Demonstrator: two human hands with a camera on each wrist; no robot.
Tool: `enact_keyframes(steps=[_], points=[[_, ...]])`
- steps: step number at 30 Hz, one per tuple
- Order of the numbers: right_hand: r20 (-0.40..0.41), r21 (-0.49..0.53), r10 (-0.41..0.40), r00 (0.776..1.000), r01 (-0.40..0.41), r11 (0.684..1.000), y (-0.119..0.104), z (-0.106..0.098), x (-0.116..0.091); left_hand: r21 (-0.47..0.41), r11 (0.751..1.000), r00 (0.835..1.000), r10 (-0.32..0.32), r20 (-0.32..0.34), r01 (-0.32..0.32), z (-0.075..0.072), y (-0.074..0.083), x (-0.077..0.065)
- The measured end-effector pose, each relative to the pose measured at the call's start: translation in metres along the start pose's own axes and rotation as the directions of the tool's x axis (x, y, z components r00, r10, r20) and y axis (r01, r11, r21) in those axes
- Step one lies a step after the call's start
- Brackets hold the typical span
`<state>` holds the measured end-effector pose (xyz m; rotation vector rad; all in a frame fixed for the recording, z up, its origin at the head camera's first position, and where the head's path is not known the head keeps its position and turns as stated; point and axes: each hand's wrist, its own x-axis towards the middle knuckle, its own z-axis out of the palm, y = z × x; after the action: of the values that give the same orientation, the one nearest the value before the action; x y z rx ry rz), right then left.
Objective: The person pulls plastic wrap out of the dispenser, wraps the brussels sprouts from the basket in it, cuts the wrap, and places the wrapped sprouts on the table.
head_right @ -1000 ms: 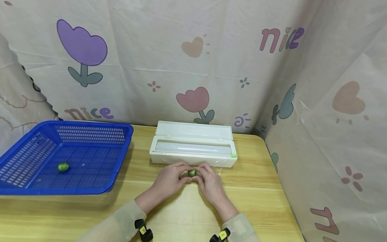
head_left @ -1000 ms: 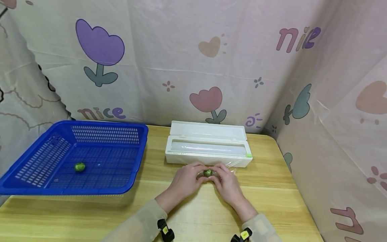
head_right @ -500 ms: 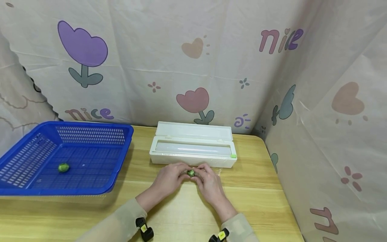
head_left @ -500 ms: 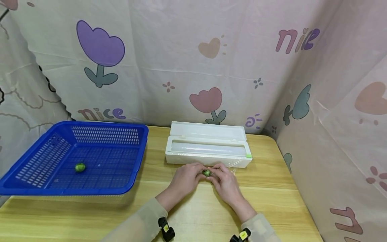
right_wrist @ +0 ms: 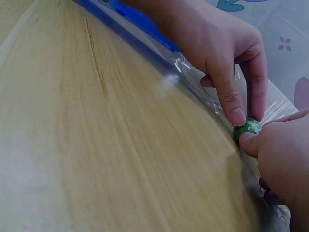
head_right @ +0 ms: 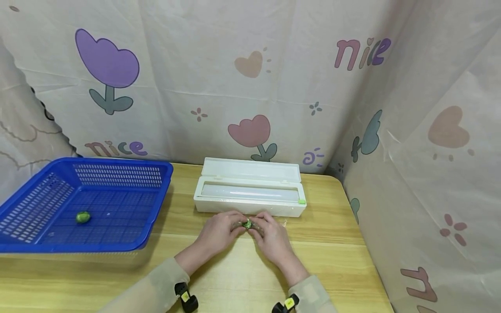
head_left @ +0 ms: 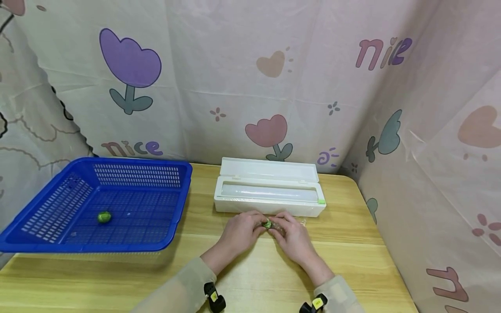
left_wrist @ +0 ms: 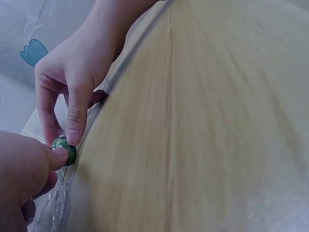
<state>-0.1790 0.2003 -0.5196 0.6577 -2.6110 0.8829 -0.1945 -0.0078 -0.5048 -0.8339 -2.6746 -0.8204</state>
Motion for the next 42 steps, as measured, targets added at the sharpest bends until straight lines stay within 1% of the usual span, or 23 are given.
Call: enact_keyframes(steps=[6,14,22,26,34,42], points=[[0.008,-0.021,-0.009,1.0,0.009,1.0,0.0,-0.003,-0.001,0.017,1.0,1.0,0.015,-0.001,-0.015,0.001,-0.001,-0.001],[-0.028,-0.004,-0.055,0.998,0.055,0.998,-0.001,-0.005,-0.001,0.014,0.999,0.999,0.036,-0.007,-0.036,-0.002,-0.001,-0.003],[-0.03,-0.013,-0.053,0.998,0.053,0.999,0.0,-0.005,-0.002,0.014,0.999,0.999,0.036,-0.003,-0.036,-0.005,0.0,-0.004],[-0.039,-0.002,-0.055,0.998,0.055,0.998,-0.001,-0.006,-0.002,0.004,0.999,0.999,0.037,-0.005,-0.037,-0.005,0.0,-0.004],[-0.043,0.027,-0.056,0.997,0.057,0.998,-0.002,-0.007,-0.002,-0.019,1.0,1.0,0.023,-0.009,-0.024,-0.006,0.001,-0.006],[-0.022,0.071,-0.032,0.999,0.034,0.997,-0.004,-0.013,-0.003,-0.052,0.999,1.0,-0.015,-0.025,0.014,-0.011,0.001,-0.009]])
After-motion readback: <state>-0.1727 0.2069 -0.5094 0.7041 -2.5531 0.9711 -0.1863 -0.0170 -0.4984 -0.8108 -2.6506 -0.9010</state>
